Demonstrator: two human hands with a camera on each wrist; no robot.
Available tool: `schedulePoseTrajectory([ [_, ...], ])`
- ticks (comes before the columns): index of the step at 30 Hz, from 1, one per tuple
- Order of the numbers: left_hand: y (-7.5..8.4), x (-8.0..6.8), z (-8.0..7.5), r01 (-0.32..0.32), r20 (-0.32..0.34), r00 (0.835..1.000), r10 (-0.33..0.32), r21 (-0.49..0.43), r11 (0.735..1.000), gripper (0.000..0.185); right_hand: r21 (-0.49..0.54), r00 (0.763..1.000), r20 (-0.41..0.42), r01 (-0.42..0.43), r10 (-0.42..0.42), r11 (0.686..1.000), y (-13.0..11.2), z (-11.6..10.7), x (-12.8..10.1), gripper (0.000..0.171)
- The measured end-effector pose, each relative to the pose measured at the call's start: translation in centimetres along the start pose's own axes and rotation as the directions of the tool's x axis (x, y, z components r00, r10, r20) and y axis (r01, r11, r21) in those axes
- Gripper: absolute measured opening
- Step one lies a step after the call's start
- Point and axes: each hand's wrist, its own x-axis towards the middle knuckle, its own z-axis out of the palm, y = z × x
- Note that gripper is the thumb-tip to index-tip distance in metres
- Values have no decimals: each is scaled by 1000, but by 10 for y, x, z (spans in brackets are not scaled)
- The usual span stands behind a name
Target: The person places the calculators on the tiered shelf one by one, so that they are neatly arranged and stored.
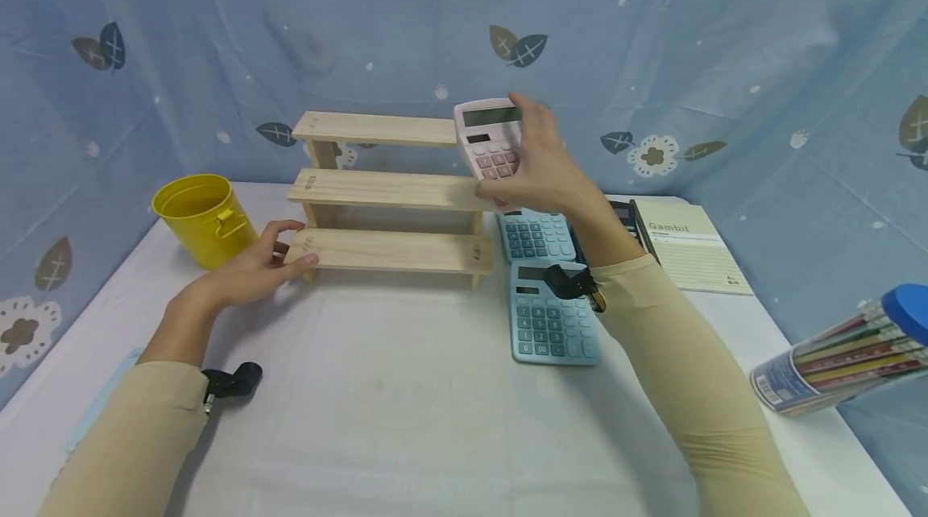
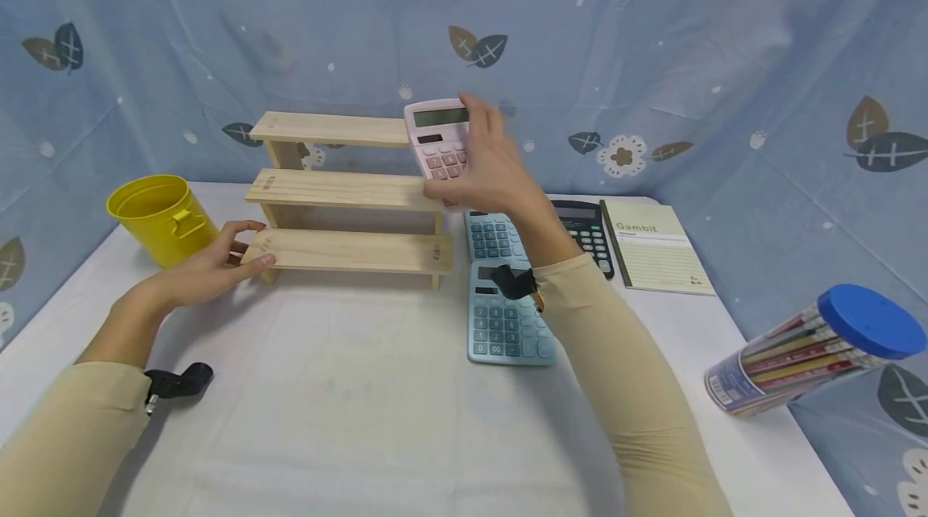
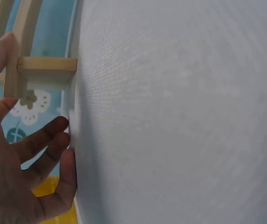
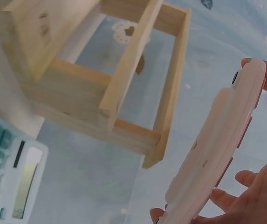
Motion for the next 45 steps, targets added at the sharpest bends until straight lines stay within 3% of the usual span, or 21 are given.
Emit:
schedulePoseTrajectory([
  [18, -4, 2, 1, 2, 7, 1000, -2, 16, 1000, 86, -136, 1000, 20, 3, 0, 991, -40, 31, 46, 113],
  [27, -6, 2, 1, -9, 14, 1000, 9, 1, 1000, 84, -127, 991, 55, -111, 118, 986, -55, 47, 63, 98],
  [34, -7, 2, -4, -11, 11, 1000, 11, 22, 1000, 82, -130, 986, 79, -135, 146, 982, -60, 58, 80, 85],
  [39, -9, 5, -9, 5, 22, 1000, -6, 32, 999, 85, -164, 984, 62, -153, 165, 974, -61, 62, 87, 84],
  [45, -12, 6, -8, -6, 8, 1000, 6, 35, 999, 86, -161, 973, 126, -174, 195, 972, -63, 60, 88, 97],
])
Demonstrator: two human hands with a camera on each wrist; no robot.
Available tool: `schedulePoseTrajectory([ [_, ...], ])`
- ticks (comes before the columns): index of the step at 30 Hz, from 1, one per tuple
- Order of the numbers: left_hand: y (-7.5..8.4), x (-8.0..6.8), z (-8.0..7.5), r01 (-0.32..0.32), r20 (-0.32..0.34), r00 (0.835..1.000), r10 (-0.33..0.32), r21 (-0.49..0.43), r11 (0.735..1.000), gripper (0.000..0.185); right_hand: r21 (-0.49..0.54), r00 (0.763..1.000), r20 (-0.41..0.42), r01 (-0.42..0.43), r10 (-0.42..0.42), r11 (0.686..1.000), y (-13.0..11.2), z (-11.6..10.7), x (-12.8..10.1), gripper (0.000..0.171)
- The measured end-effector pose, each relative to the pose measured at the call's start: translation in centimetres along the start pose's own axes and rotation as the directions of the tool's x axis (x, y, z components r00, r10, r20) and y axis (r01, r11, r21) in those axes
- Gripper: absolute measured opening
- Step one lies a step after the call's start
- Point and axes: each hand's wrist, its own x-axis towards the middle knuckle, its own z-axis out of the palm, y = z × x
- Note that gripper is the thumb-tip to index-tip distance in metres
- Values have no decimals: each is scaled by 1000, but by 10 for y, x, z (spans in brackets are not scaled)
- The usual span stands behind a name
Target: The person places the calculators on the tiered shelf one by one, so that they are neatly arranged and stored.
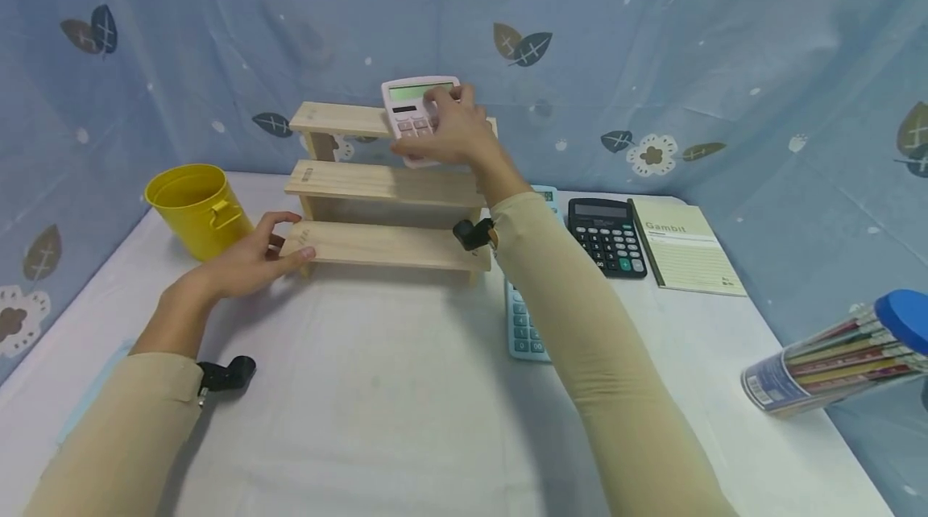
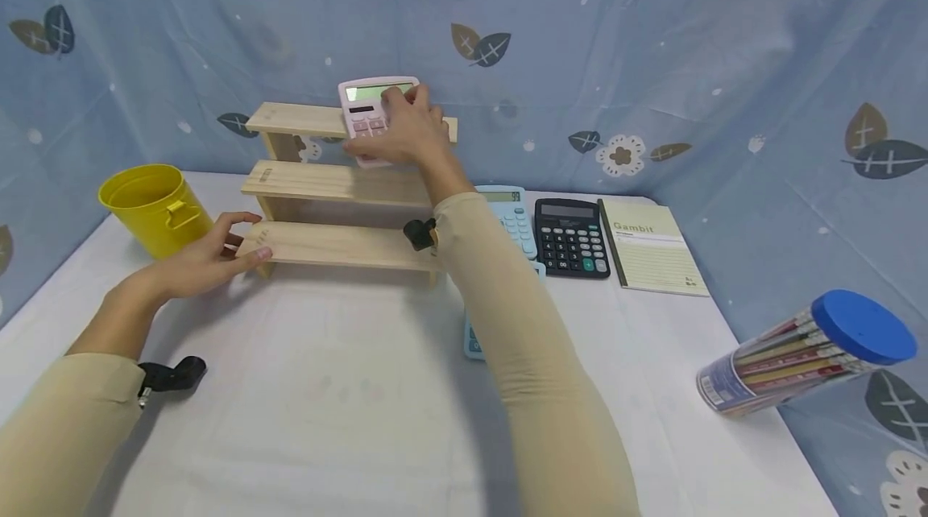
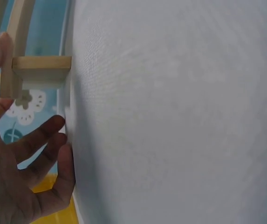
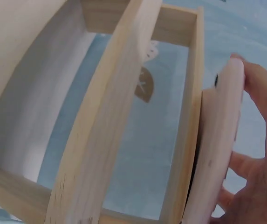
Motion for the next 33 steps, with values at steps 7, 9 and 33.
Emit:
schedulePoseTrajectory([
  [7, -1, 1, 0, -11, -3, 1000, 11, 0, 1000, 87, 26, 995, 63, 79, -81, 997, 10, -8, -3, 105],
  [9, -2, 0, 1, -11, -4, 1000, 11, -4, 1000, 87, 52, 991, 86, 98, -102, 994, 12, -8, -3, 108],
  [33, -2, 0, 2, -11, -13, 1000, 11, 6, 1000, 86, 81, 979, 21, 200, -202, 977, 11, 8, 7, 88],
])
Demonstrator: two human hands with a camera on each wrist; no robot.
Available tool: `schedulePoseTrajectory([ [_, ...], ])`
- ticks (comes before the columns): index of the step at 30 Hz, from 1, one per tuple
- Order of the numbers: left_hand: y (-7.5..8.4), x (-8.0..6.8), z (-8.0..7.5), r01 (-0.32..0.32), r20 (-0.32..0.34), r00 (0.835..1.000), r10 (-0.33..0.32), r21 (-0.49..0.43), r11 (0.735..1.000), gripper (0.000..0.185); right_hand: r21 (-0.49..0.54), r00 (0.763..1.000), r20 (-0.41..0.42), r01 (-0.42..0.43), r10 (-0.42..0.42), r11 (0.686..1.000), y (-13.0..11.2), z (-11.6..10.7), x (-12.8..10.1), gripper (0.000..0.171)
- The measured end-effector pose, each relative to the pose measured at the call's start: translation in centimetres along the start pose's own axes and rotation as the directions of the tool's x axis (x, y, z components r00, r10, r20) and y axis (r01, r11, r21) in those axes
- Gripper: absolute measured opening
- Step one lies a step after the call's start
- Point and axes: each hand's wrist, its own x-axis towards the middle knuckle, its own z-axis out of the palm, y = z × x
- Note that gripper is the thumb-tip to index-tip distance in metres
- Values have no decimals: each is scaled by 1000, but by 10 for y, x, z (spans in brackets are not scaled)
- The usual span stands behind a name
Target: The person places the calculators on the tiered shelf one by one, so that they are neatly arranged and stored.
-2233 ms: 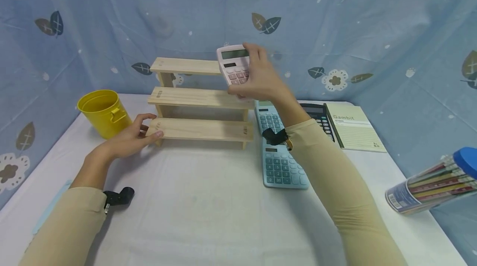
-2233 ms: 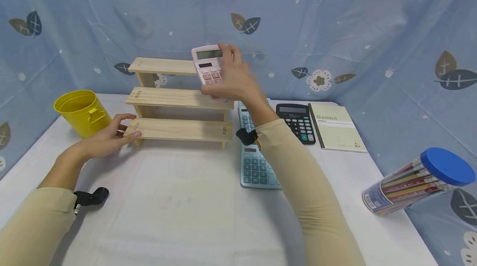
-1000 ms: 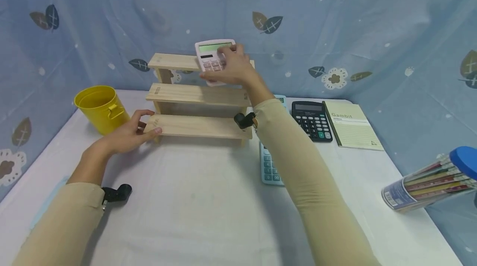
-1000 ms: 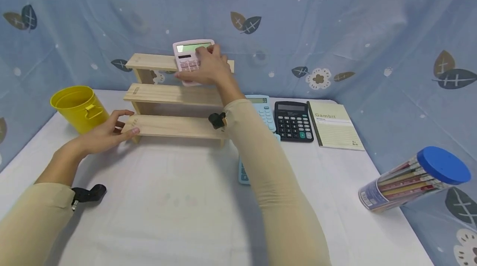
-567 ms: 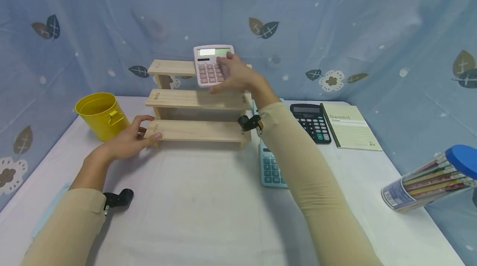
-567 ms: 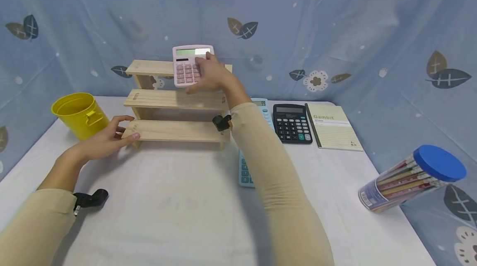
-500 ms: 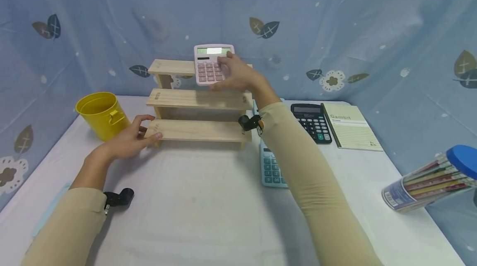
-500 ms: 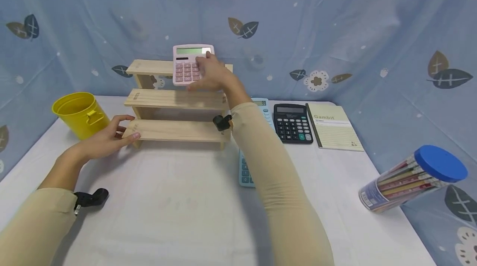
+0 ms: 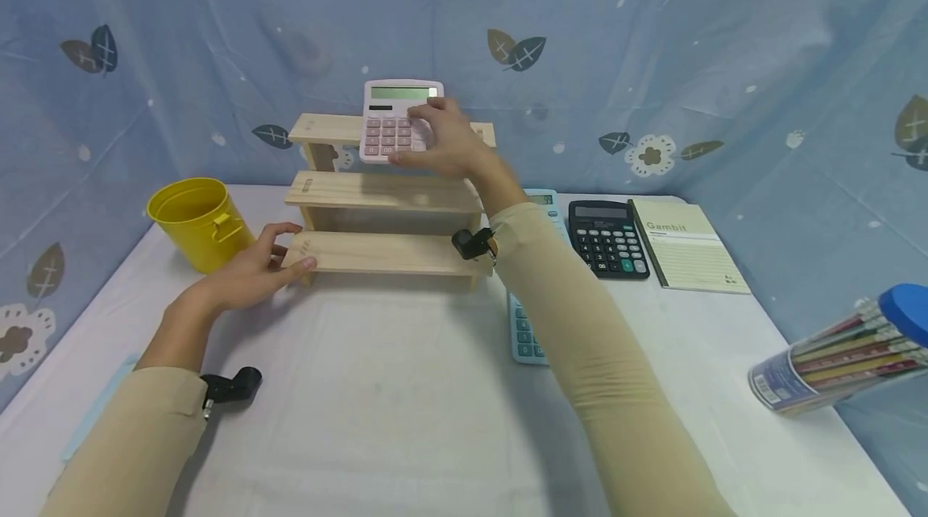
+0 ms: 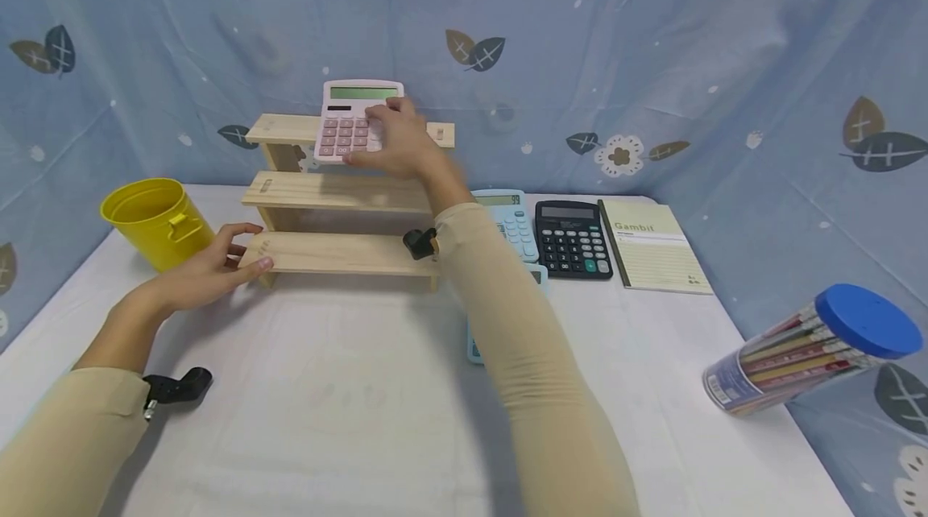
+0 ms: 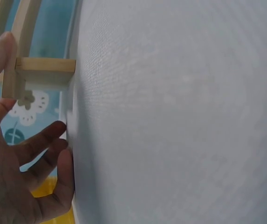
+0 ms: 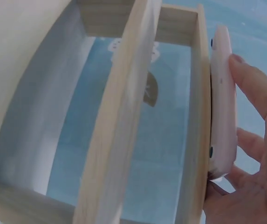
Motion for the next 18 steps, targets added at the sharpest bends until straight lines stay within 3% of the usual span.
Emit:
schedulePoseTrajectory([
  [10, -1, 2, 1, 3, 7, 1000, -3, -9, 1000, 87, 11, 998, -62, 5, -4, 1000, -13, 18, 17, 85],
  [18, -1, 1, 1, -14, 3, 1000, 15, -9, 1000, 85, -26, 998, -61, 7, -9, 1000, -30, 29, 26, 84],
])
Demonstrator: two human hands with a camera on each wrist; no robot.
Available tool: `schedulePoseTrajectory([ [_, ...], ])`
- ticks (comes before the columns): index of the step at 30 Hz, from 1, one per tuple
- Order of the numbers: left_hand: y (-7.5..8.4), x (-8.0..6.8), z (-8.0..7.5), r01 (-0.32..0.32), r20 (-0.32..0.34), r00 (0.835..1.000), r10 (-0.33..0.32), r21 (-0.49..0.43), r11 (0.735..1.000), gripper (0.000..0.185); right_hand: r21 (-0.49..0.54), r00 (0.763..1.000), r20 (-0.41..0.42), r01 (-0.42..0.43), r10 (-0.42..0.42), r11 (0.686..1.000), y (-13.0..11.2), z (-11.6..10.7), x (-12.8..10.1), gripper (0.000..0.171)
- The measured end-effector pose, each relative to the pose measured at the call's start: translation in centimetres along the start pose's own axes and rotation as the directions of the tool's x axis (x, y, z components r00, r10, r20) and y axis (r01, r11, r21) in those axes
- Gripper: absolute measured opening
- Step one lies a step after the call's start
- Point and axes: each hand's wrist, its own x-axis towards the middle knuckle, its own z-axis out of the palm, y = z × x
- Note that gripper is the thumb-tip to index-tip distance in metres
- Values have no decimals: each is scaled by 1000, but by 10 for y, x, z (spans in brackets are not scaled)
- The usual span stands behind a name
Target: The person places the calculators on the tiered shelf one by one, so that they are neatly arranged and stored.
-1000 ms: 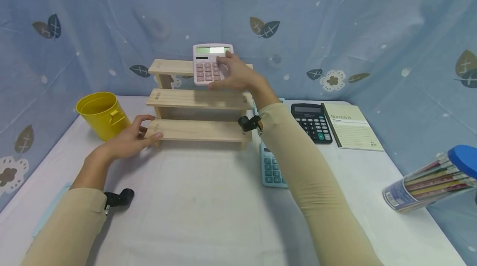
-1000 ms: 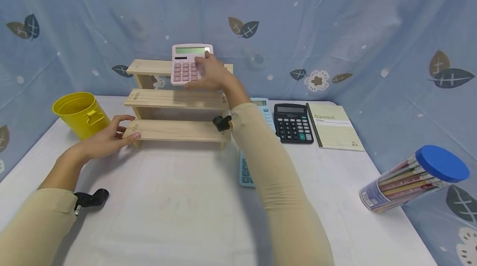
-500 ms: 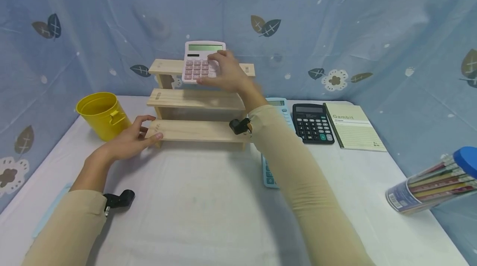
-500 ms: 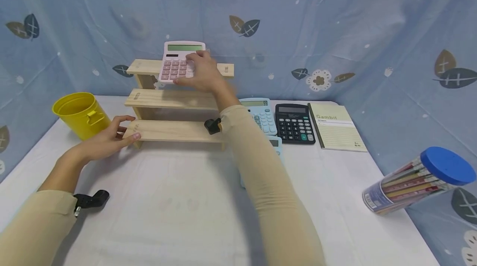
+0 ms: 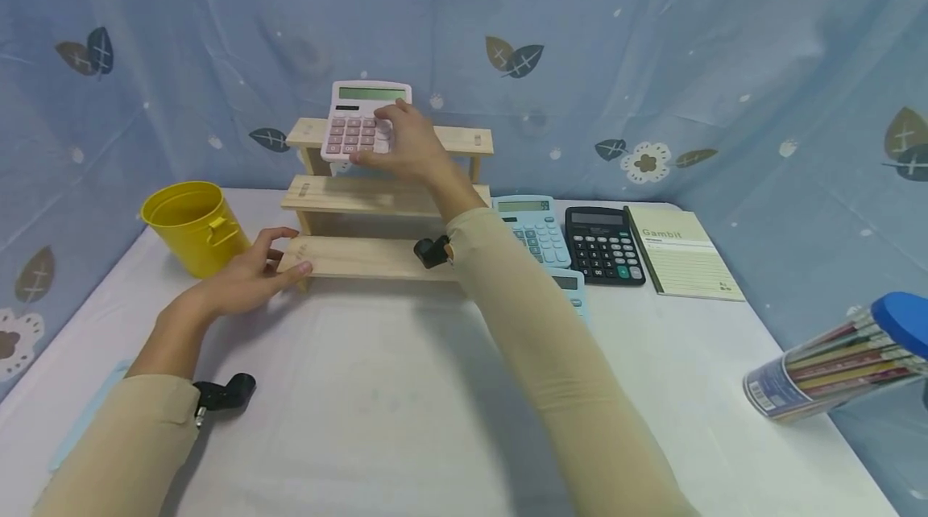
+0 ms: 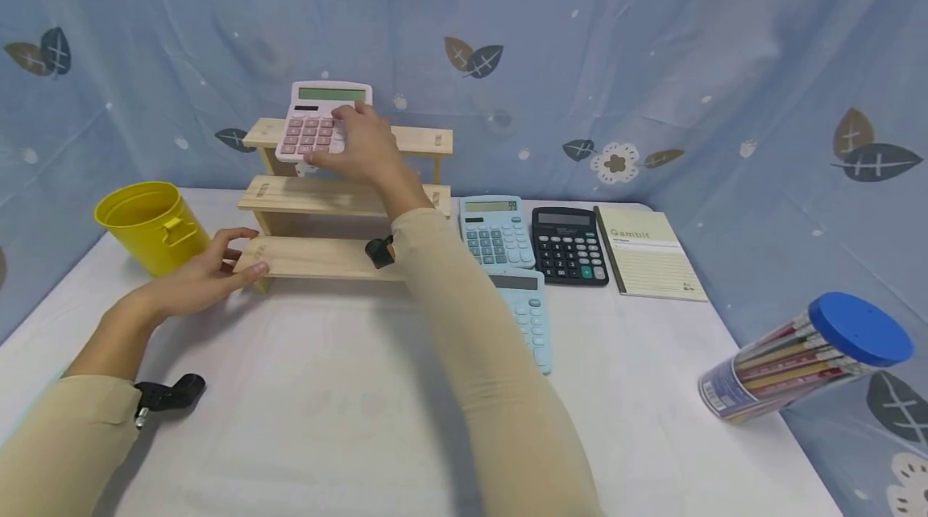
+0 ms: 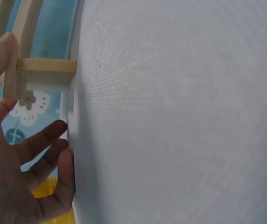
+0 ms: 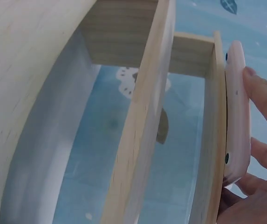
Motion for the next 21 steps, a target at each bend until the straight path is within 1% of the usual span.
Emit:
schedulePoseTrajectory([
  [4, -1, 0, -1, 2, -1, 1000, -2, 7, 1000, 85, -38, 1000, -16, -6, 5, 999, -7, 5, 2, 83],
  [9, -3, -2, -2, 5, -2, 1000, -5, -4, 1000, 86, -32, 1000, -19, 0, 0, 999, -17, 11, 7, 83],
  [12, -5, -3, -3, 14, 3, 1000, -14, -5, 1000, 87, -43, 1000, -16, -19, 18, 999, -22, 13, 8, 83],
  [18, -8, -1, -4, -16, -14, 1000, 16, 13, 1000, 84, -34, 997, -5, -77, 77, 996, -27, 14, 7, 83],
  [21, -8, 1, -4, -13, -16, 1000, 13, 10, 1000, 86, -47, 996, 6, -88, 89, 995, -27, 13, 8, 84],
])
